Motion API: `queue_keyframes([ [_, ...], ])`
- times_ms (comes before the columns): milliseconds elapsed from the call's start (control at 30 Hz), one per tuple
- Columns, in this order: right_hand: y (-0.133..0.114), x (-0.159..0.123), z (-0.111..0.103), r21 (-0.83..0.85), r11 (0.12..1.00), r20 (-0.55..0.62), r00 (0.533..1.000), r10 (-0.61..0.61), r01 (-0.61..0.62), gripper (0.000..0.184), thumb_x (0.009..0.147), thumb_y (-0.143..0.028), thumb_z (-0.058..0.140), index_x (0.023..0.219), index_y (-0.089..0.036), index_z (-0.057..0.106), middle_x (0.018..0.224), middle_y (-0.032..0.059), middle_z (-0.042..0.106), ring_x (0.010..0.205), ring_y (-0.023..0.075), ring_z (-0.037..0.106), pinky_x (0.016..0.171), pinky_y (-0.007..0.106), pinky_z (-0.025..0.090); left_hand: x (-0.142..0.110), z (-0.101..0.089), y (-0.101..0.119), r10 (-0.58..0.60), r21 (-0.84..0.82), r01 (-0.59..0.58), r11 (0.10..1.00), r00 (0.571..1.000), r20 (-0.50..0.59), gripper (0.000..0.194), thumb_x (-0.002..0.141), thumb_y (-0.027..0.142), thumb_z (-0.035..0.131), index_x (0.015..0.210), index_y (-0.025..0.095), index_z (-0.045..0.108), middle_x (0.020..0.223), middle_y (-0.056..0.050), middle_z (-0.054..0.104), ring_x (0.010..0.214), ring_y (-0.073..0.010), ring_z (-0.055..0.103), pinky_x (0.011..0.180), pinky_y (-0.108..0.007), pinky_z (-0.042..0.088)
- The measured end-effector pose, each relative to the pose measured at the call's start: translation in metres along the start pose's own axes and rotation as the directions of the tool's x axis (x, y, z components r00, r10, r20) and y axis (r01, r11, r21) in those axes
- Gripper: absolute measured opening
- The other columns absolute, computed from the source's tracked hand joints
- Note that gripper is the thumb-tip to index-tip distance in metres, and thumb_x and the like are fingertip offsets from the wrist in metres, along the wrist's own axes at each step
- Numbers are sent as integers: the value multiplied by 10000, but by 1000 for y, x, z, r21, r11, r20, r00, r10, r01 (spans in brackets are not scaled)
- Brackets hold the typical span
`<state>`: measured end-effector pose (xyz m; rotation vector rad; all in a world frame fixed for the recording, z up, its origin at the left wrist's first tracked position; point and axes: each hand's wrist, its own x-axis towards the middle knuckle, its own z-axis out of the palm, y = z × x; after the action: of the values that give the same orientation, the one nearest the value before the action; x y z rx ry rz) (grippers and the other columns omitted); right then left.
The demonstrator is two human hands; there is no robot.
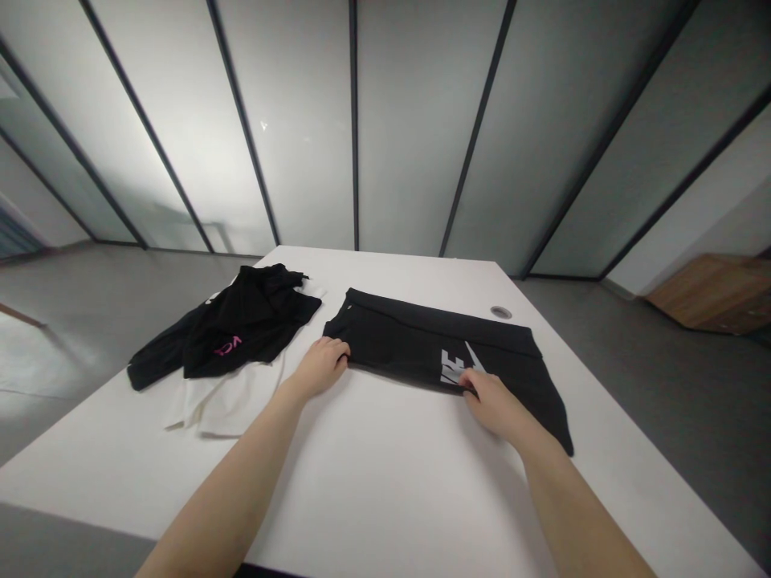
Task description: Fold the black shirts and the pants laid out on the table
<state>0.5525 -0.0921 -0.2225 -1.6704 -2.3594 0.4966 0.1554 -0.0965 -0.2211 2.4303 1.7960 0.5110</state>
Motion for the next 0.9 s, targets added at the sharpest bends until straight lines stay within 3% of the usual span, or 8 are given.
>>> queue_keyframes([
  [100,3,0,2,-6,998,28,998,-58,58,331,844,-24,506,1022,-207,716,1062,81,737,1069,248,652,932,335,477,-2,-9,-5,-9,-25,10,1000,1000,27,228,888,146,497,907,233,706,897,-65,719,900,-257,661,853,-367,493],
  [233,6,-1,1,-46,998,21,999,-43,44,403,842,-15,465,1039,-222,749,1104,70,746,1091,250,642,963,347,455,-7,-23,-12,-31,-89,42,995,991,127,226,918,205,470,856,238,686,824,-31,713,780,-223,651,729,-324,451],
  [367,13,-1,-7,-108,991,-54,996,68,-74,357,869,-38,481,1020,-233,739,1077,61,752,1010,253,648,885,342,455,-10,-29,-15,-24,-118,49,992,980,199,212,855,448,708,954,261,718,887,-7,751,797,-220,679,686,-296,446],
  [433,22,0,-12,-127,985,-104,989,108,-121,318,886,-63,488,989,-230,739,1047,64,754,979,256,654,860,342,453,-11,-27,-17,-7,-118,33,992,977,212,263,804,453,773,987,268,738,961,-13,775,859,-234,703,731,-298,478],
  [633,57,0,-26,-115,949,-273,928,255,-294,251,899,-146,523,981,-219,749,971,88,764,872,266,685,787,357,456,-7,-22,-31,25,-114,-12,993,993,114,178,903,354,674,1020,254,764,1097,-51,796,1034,-258,721,925,-332,525],
  [733,67,-1,-31,-48,948,-303,909,287,-315,237,894,-170,536,1004,-220,740,967,85,771,859,258,693,783,345,463,-7,-25,-38,16,-130,-8,992,998,58,190,909,327,649,1035,245,766,1109,-63,793,1046,-259,718,956,-343,524],
  [800,69,-3,-34,3,956,-245,927,284,-292,218,861,-168,557,973,-228,735,950,69,767,854,244,693,768,324,466,-8,-29,-43,4,-174,11,985,996,86,191,883,323,659,1007,238,777,1079,-58,796,1020,-255,719,943,-336,523],
  [900,69,-12,-39,104,965,71,970,234,-241,141,813,-207,592,837,-236,728,824,37,734,750,220,659,674,299,447,-12,-32,-48,-43,-273,106,956,972,230,190,803,350,716,929,229,791,955,-36,790,913,-240,710,831,-308,522],
])
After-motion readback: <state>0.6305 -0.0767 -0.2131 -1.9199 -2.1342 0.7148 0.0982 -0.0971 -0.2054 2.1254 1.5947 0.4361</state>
